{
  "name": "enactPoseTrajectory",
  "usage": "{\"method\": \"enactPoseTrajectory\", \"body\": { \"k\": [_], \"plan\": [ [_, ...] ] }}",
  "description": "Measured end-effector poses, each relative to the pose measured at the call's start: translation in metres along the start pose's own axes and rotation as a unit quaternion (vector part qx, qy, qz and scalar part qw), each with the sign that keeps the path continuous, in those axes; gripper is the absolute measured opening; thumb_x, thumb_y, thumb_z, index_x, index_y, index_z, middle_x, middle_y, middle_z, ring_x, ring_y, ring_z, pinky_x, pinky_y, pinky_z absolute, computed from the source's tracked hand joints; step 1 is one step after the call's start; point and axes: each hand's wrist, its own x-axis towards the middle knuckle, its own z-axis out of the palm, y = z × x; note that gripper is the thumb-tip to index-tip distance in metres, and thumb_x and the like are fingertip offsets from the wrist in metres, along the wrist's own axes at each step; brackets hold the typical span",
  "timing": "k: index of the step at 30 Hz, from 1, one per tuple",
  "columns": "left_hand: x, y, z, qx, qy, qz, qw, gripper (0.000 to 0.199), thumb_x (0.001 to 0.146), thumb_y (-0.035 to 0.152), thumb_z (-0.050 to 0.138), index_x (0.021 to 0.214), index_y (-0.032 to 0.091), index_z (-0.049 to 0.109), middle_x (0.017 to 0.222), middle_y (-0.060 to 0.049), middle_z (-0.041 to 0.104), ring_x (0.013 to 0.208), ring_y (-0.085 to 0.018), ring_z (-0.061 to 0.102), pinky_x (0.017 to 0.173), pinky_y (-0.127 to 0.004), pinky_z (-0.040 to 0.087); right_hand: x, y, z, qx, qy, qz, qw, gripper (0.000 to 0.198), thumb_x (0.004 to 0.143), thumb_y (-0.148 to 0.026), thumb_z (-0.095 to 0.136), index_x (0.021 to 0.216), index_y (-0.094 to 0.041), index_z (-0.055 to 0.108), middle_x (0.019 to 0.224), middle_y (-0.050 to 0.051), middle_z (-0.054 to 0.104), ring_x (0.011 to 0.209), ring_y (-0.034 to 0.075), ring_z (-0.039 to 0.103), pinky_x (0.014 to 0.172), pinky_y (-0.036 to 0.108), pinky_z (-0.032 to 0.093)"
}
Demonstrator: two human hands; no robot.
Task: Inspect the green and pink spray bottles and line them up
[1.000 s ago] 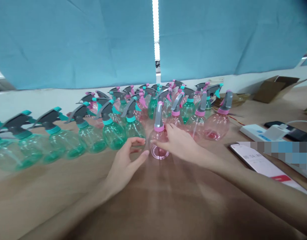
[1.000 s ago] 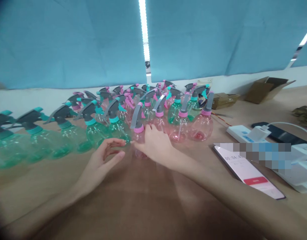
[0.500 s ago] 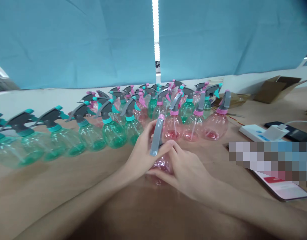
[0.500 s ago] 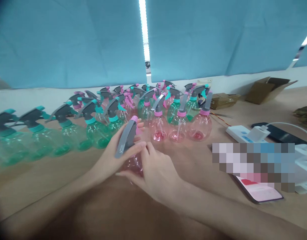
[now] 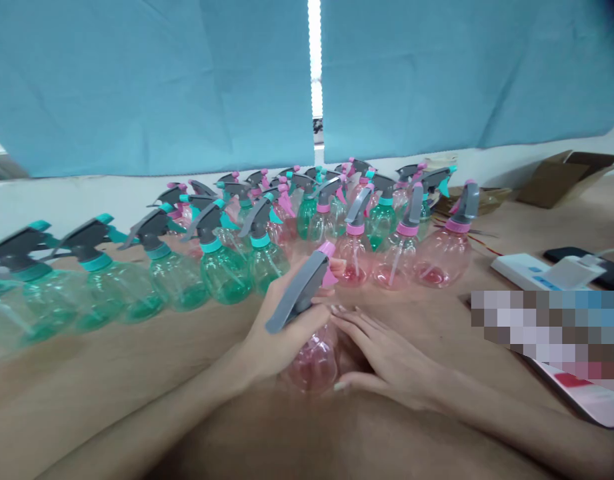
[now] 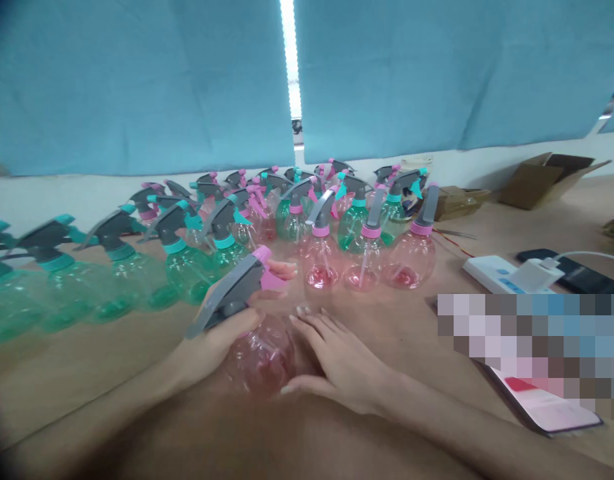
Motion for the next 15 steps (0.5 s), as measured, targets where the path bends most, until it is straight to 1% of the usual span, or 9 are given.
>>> {"method": "enactPoseTrajectory", "body": {
  "k": [2, 5, 8, 11, 15],
  "plan": [
    [0.0013, -0.0037, -0.0009, -0.010, -0.007, 0.001, 1.000, 0.031, 0.071, 0.025, 0.054, 0.102, 0.027, 0.059, 0.080, 0.000, 0.065, 0.075, -0.022, 0.062, 0.065, -0.035, 0.053, -0.0014, 0.0062, 0.0014, -0.011, -0.021, 0.016, 1.000, 0.087, 0.082, -0.067, 0.052, 0.147, -0.013, 0.031, 0.151, 0.019, 0.035, 0.139, 0.031, 0.031, 0.111, 0.052, 0.030],
    [0.0013, -0.0083, -0.0009, -0.014, -0.017, -0.002, 1.000, 0.033, 0.072, 0.024, 0.053, 0.104, 0.026, 0.060, 0.070, 0.001, 0.064, 0.065, -0.020, 0.061, 0.063, -0.035, 0.053, -0.0024, 0.0097, 0.0021, -0.026, -0.045, 0.022, 0.998, 0.091, 0.081, -0.068, 0.052, 0.149, -0.013, 0.026, 0.154, 0.017, 0.027, 0.142, 0.030, 0.023, 0.113, 0.051, 0.026],
    [0.0006, -0.0092, -0.0002, -0.005, -0.020, 0.000, 1.000, 0.038, 0.072, 0.022, 0.050, 0.108, 0.025, 0.061, 0.064, 0.003, 0.061, 0.057, -0.018, 0.058, 0.060, -0.034, 0.052, -0.0025, 0.0095, 0.0002, -0.030, -0.060, 0.020, 0.998, 0.091, 0.081, -0.068, 0.052, 0.150, -0.014, 0.025, 0.155, 0.015, 0.025, 0.143, 0.029, 0.021, 0.114, 0.050, 0.025],
    [0.0006, -0.0072, 0.0003, 0.008, -0.014, -0.003, 1.000, 0.039, 0.073, 0.020, 0.050, 0.110, 0.026, 0.061, 0.067, 0.004, 0.061, 0.060, -0.018, 0.060, 0.058, -0.032, 0.050, -0.0029, 0.0094, -0.0027, -0.032, -0.079, 0.030, 0.996, 0.091, 0.081, -0.069, 0.051, 0.148, -0.012, 0.029, 0.155, 0.015, 0.024, 0.142, 0.029, 0.022, 0.115, 0.050, 0.024],
    [0.0009, -0.0029, -0.0010, 0.002, -0.010, -0.006, 1.000, 0.030, 0.074, 0.018, 0.050, 0.100, 0.025, 0.062, 0.063, 0.005, 0.060, 0.055, -0.016, 0.057, 0.052, -0.030, 0.048, -0.0053, 0.0119, -0.0037, -0.034, -0.086, 0.046, 0.995, 0.093, 0.080, -0.071, 0.050, 0.148, -0.012, 0.028, 0.154, 0.014, 0.023, 0.142, 0.029, 0.022, 0.114, 0.050, 0.024]
  ]
}}
